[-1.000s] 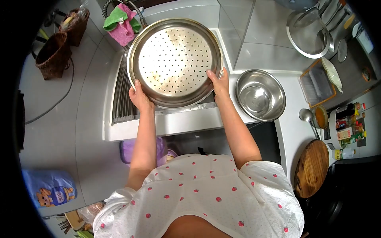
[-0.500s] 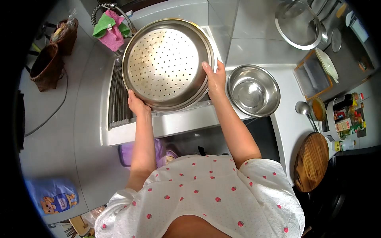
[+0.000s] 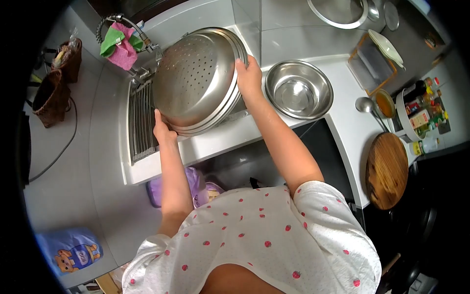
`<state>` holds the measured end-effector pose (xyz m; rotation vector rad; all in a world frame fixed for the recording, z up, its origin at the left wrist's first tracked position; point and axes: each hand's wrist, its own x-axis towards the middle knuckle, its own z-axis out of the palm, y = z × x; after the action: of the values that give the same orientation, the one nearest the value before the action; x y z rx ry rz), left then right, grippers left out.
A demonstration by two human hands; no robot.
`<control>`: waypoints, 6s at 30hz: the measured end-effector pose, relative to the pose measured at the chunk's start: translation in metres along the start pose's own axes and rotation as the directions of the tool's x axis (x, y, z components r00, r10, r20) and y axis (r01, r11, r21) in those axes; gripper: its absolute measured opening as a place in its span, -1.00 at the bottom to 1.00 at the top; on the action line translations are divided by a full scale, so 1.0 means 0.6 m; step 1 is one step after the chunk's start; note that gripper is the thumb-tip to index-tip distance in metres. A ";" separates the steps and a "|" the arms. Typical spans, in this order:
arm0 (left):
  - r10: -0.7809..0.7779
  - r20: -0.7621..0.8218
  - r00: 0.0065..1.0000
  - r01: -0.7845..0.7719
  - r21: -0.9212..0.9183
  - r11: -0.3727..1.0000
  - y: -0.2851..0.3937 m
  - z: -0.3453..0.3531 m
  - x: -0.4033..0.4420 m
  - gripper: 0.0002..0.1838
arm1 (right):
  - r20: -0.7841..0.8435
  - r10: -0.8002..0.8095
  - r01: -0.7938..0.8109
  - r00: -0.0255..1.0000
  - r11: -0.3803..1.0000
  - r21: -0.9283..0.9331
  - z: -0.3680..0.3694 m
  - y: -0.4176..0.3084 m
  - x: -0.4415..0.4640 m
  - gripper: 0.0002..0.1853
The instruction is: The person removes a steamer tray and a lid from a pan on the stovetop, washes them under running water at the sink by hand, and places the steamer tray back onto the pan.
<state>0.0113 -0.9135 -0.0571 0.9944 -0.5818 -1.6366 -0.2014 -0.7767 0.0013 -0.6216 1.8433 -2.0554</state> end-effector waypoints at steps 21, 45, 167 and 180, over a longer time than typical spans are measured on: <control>-0.153 0.302 0.941 0.069 0.269 0.961 0.028 -0.091 0.021 -0.23 | 0.255 -0.075 -0.118 0.964 0.740 0.662 0.049 -0.082 -0.161 -0.62; -0.175 0.700 0.693 0.355 -0.119 0.927 0.020 -0.066 -0.100 -0.59 | 0.735 -0.558 0.911 0.384 0.360 -0.202 0.113 -0.082 -0.334 -0.69; -0.811 0.458 -0.363 -0.679 0.466 0.567 -0.592 0.327 -1.232 -0.68 | -0.872 -0.476 -0.931 -0.117 0.359 -0.071 -1.233 -0.184 -0.878 -0.75; -0.790 0.502 -0.351 -0.651 0.476 0.591 -0.588 0.320 -1.230 -0.75 | -0.858 -0.499 -0.906 -0.121 0.409 -0.110 -1.238 -0.173 -0.890 -0.72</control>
<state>-0.2900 -0.1311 -0.0035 -0.5654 -3.0007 -2.0195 -0.1172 0.1397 -0.0131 1.9689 3.2357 -0.4868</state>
